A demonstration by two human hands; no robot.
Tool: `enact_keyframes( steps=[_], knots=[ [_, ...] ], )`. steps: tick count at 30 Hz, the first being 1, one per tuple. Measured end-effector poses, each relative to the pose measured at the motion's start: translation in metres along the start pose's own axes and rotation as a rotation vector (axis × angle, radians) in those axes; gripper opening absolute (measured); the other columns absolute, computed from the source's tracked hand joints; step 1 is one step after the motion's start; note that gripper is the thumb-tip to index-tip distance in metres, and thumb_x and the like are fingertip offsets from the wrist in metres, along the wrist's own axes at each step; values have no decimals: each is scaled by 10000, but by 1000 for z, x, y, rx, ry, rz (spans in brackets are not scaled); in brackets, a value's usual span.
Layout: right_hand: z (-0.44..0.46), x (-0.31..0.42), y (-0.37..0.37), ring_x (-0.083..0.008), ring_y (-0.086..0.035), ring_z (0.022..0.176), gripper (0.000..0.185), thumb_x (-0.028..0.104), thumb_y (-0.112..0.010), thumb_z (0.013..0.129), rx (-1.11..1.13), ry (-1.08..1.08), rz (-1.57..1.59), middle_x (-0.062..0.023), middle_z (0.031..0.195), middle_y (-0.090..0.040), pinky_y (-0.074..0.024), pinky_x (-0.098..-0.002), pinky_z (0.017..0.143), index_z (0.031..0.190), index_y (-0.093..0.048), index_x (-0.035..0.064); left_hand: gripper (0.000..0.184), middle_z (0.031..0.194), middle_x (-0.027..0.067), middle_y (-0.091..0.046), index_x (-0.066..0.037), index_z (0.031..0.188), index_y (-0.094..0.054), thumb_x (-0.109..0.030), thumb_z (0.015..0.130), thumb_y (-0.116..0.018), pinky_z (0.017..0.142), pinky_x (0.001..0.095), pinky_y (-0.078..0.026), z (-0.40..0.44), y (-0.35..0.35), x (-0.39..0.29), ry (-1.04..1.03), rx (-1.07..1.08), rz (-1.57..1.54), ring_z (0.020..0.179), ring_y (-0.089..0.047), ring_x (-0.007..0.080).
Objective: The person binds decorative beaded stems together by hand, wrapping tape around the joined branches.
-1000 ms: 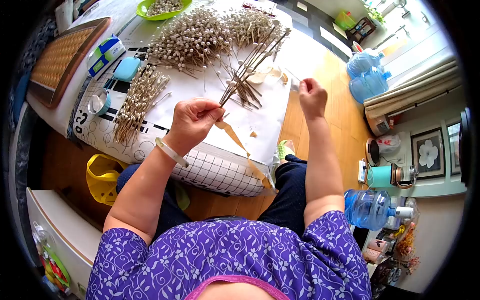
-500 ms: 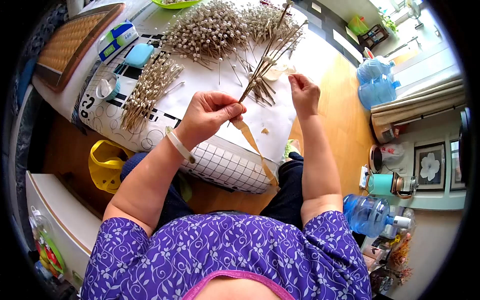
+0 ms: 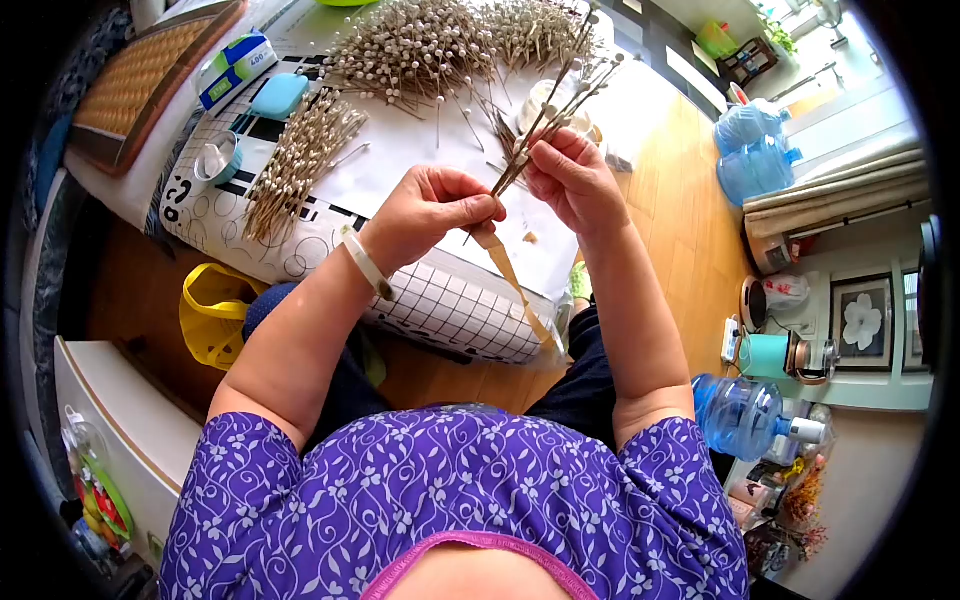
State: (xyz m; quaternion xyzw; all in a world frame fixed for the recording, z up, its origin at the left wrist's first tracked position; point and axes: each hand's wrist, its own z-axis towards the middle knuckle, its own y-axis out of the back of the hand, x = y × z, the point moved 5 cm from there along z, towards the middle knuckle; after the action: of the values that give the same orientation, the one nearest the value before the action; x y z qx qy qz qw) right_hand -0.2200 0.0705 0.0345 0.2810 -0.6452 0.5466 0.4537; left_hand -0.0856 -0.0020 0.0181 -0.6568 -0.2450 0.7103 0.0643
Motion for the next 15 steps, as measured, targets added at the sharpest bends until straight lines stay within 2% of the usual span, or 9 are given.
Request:
enact_keyframes(
  steps=[2,6,9,15],
  knots=[
    [-1,1,-2,-75,-434,522,137,135,-569,826,-22,22,-2,-15,640,-509,-351,-179,467,885,-580,11,124,771,77,-632,23,830,-624,-92,795,-594,643,224,-483,0,2,-1,-8,35,4,664,-590,111],
    [-2,-3,1,-78,-449,523,123,129,-576,821,-48,69,1,-19,638,-522,-357,-177,467,866,-588,15,118,757,92,-626,31,821,-620,-79,797,-586,607,224,-471,1,2,-1,-9,35,47,627,-565,103],
    [-3,-4,10,-73,-502,540,129,133,-587,814,-133,48,-122,-46,676,-581,-380,-174,473,865,-595,15,119,753,78,-632,24,818,-624,-88,790,-599,630,227,-483,2,4,2,43,35,54,652,-589,111],
    [-3,0,11,-119,-592,602,138,145,-598,805,-95,87,-89,-69,708,-607,-488,-229,532,868,-591,23,123,760,83,-632,23,831,-619,-91,791,-598,627,230,-487,8,3,8,84,69,40,647,-594,116]
  ],
)
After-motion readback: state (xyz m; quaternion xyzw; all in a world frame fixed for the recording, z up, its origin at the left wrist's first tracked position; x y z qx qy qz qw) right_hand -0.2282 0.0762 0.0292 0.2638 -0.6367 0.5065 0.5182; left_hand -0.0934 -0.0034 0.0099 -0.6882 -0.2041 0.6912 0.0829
